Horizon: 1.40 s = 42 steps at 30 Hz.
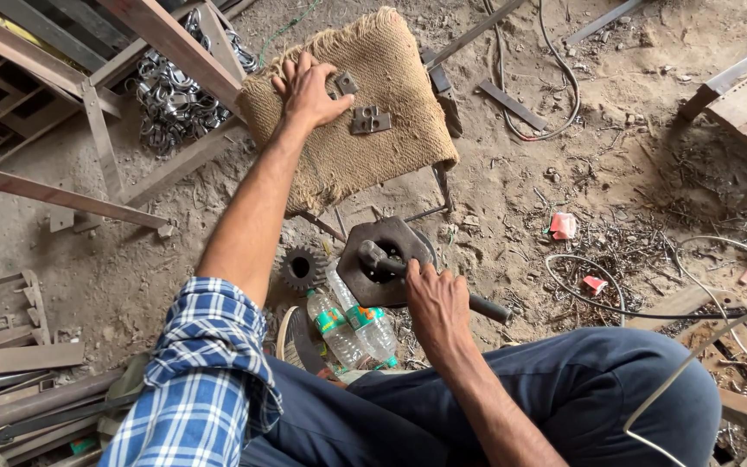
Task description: The person sits on the ground and repeatedly hammers small metal pieces on a handheld anvil. They pick up each piece, strike it several times, and place the finished pieces on a nearby cloth-covered stool.
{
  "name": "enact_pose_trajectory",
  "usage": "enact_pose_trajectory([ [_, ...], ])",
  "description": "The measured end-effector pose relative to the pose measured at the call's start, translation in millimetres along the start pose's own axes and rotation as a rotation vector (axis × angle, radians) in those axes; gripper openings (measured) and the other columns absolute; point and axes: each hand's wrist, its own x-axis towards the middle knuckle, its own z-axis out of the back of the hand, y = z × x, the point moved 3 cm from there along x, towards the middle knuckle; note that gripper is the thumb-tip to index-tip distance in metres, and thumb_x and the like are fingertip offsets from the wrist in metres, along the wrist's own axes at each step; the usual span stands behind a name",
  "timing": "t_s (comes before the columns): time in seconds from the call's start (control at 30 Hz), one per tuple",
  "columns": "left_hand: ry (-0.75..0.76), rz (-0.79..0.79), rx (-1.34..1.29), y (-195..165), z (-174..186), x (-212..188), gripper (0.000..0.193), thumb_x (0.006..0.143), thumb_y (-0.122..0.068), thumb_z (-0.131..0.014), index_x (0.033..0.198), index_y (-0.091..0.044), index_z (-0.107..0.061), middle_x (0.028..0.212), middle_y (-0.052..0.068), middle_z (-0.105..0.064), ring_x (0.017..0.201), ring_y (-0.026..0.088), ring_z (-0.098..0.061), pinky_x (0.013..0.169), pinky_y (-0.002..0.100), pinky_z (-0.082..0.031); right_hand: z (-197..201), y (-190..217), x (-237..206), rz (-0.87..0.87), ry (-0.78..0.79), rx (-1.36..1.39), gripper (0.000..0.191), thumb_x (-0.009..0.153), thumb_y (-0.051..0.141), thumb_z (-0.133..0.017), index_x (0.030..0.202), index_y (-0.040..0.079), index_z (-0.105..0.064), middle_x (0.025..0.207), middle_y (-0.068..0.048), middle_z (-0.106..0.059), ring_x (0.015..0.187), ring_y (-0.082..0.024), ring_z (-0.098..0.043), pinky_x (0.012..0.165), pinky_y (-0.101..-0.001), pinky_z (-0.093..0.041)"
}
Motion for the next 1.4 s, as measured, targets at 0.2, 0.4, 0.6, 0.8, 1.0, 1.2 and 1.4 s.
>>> enact_pose_trajectory([
  [0.2, -0.086, -0.077, 0.048, -7, 5, 4, 0.045, 0.062, -0.048, -0.093, 0.094, -0.021, -0.077, 0.125, 0.006, -0.051, 0.121, 0.03, -0.042, 0.105, 0.06, -0.03, 1, 2, 1, -0.026, 0.058, 0.004, 0.027, 0.092, 0.004, -0.064, 0.118, 0.0, -0.056, 0.09, -0.012, -0.066, 0.075, -0.022, -0.063, 0.064, -0.0386, -0.046],
  [0.4, -0.107, -0.232, -0.004, -1, 2, -5, 0.042, 0.061, -0.048, -0.096, 0.091, -0.023, -0.079, 0.12, 0.003, -0.054, 0.118, 0.029, -0.043, 0.104, 0.062, -0.027, -4, -2, 3, -0.007, 0.018, 0.001, 0.034, 0.09, 0.004, -0.064, 0.122, -0.001, -0.055, 0.088, -0.012, -0.066, 0.073, -0.022, -0.063, 0.063, -0.0387, -0.046],
  [0.6, -0.071, -0.204, -0.099, 11, -7, -17, 0.047, 0.065, -0.051, -0.094, 0.101, -0.026, -0.079, 0.117, 0.001, -0.057, 0.113, 0.025, -0.045, 0.101, 0.058, -0.028, -9, -3, 6, -0.008, 0.03, -0.018, 0.032, 0.095, 0.005, -0.06, 0.125, -0.002, -0.054, 0.087, -0.012, -0.066, 0.069, -0.02, -0.061, 0.06, -0.0362, -0.046],
  [0.8, -0.016, -0.162, -0.114, 16, -8, -15, 0.045, 0.069, -0.052, -0.092, 0.103, -0.027, -0.078, 0.113, 0.0, -0.059, 0.111, 0.023, -0.049, 0.101, 0.059, -0.027, -9, -3, 5, -0.012, 0.041, 0.003, 0.027, 0.096, 0.007, -0.06, 0.122, -0.001, -0.056, 0.086, -0.011, -0.065, 0.069, -0.019, -0.06, 0.061, -0.0366, -0.043],
  [1.0, -0.014, -0.195, -0.149, 17, -8, -17, 0.043, 0.071, -0.049, -0.091, 0.104, -0.025, -0.077, 0.112, 0.0, -0.062, 0.11, 0.021, -0.057, 0.103, 0.065, -0.024, -8, -3, 4, 0.01, 0.023, -0.034, 0.041, 0.09, 0.003, -0.063, 0.129, -0.003, -0.053, 0.086, -0.012, -0.066, 0.068, -0.019, -0.061, 0.058, -0.0358, -0.045],
  [1.2, 0.026, -0.174, -0.167, 18, -7, -16, 0.046, 0.069, -0.049, -0.091, 0.105, -0.024, -0.077, 0.114, 0.001, -0.062, 0.109, 0.02, -0.057, 0.101, 0.061, -0.027, -7, -2, 5, -0.004, 0.047, -0.02, 0.033, 0.092, 0.002, -0.063, 0.123, -0.002, -0.055, 0.088, -0.012, -0.066, 0.071, -0.02, -0.062, 0.062, -0.0373, -0.046],
  [1.4, 0.025, -0.178, -0.161, 18, -6, -16, 0.046, 0.071, -0.046, -0.092, 0.107, -0.021, -0.077, 0.112, 0.002, -0.064, 0.108, 0.02, -0.058, 0.101, 0.058, -0.029, -4, -2, 5, -0.017, 0.077, -0.004, 0.026, 0.093, 0.004, -0.063, 0.118, -0.001, -0.056, 0.088, -0.012, -0.066, 0.072, -0.021, -0.063, 0.063, -0.0382, -0.047],
])
